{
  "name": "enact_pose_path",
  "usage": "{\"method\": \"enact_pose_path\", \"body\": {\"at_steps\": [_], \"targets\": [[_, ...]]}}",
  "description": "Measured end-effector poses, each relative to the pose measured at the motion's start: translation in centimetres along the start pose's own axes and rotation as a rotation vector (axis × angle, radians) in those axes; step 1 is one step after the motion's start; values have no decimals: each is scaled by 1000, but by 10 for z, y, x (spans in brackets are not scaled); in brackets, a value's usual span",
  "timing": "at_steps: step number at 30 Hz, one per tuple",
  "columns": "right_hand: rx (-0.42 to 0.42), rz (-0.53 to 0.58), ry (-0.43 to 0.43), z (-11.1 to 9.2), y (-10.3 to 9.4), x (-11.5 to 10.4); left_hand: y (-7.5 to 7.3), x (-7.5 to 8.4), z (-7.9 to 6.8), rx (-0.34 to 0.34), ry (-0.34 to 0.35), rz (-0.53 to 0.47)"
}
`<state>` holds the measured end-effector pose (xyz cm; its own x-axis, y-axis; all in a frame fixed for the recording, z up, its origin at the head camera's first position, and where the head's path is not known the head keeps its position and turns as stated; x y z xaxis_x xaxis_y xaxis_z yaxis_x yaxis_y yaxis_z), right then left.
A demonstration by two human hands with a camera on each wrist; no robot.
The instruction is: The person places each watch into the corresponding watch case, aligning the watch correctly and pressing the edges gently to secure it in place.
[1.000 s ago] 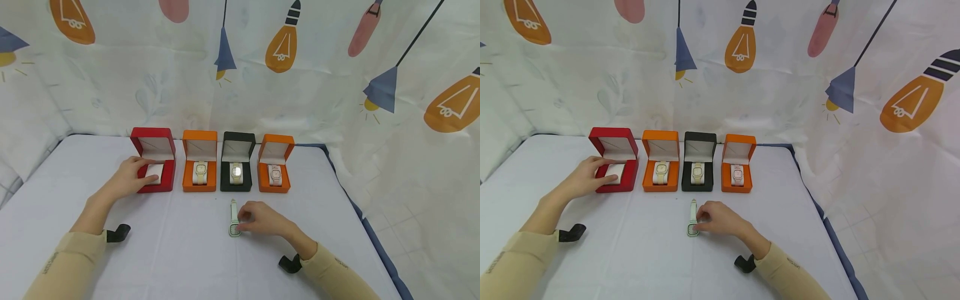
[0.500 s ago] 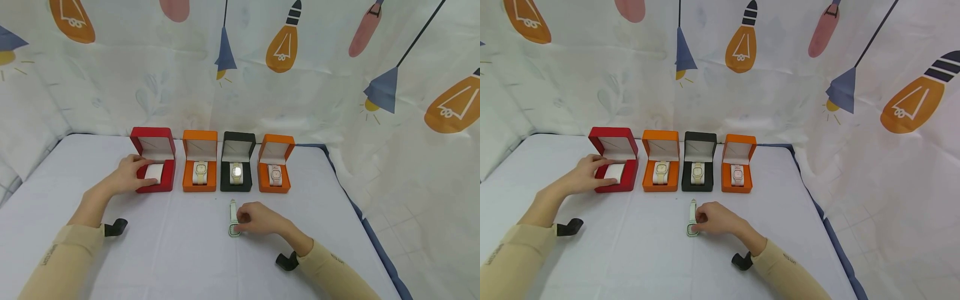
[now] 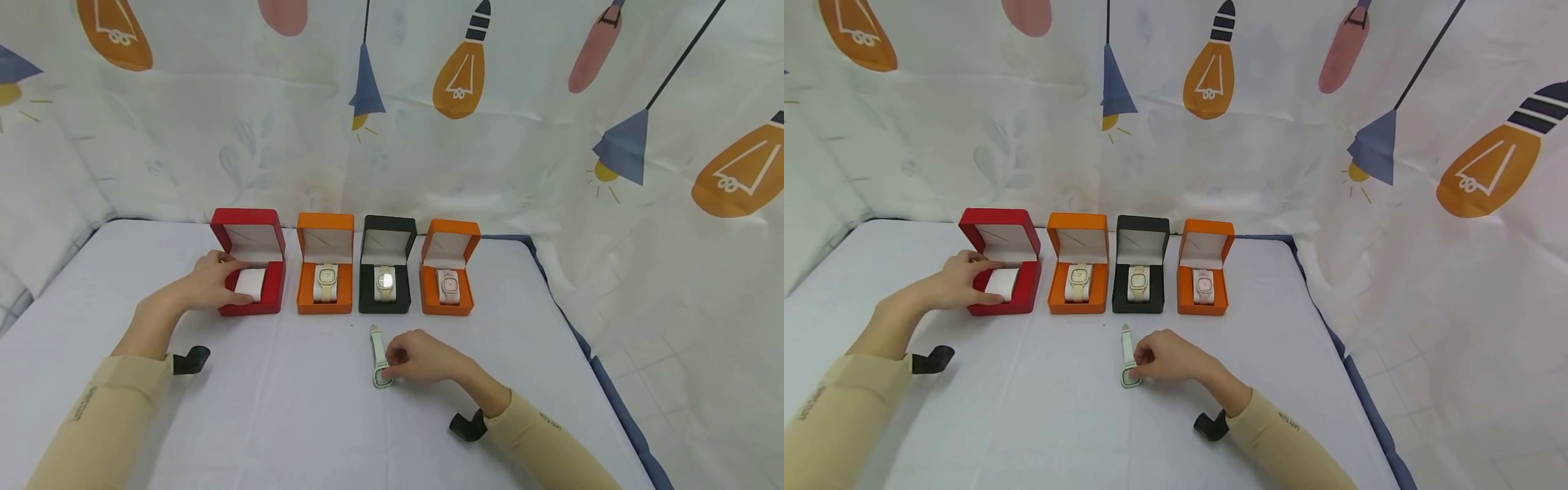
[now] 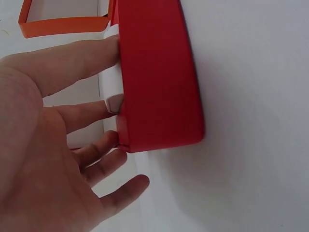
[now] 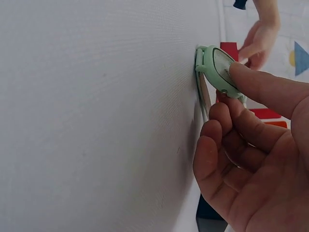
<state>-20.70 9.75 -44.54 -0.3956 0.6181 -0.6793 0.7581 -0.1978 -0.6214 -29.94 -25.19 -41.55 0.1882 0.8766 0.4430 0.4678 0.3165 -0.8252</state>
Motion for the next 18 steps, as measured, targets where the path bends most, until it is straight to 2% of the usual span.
{"method": "enact_pose_path", "body": {"at_steps": [10, 18], "targets": [[-12, 22, -11, 1, 1, 1, -4, 4, 2, -27, -35, 33], [32, 8, -28, -1, -4, -3, -5, 6, 3, -13, -22, 41]]}}
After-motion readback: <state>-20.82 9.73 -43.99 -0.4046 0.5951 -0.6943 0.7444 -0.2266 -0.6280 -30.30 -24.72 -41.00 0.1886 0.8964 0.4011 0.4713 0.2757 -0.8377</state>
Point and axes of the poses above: each hand's wrist, its own z-axis towards the middle knuckle, its own y-axis out of the palm, x = y × z, the point moved 8 cm from there along z, towards the middle knuckle, and after that the axes turned 13 degrees about -x, right-handed, at the moved point
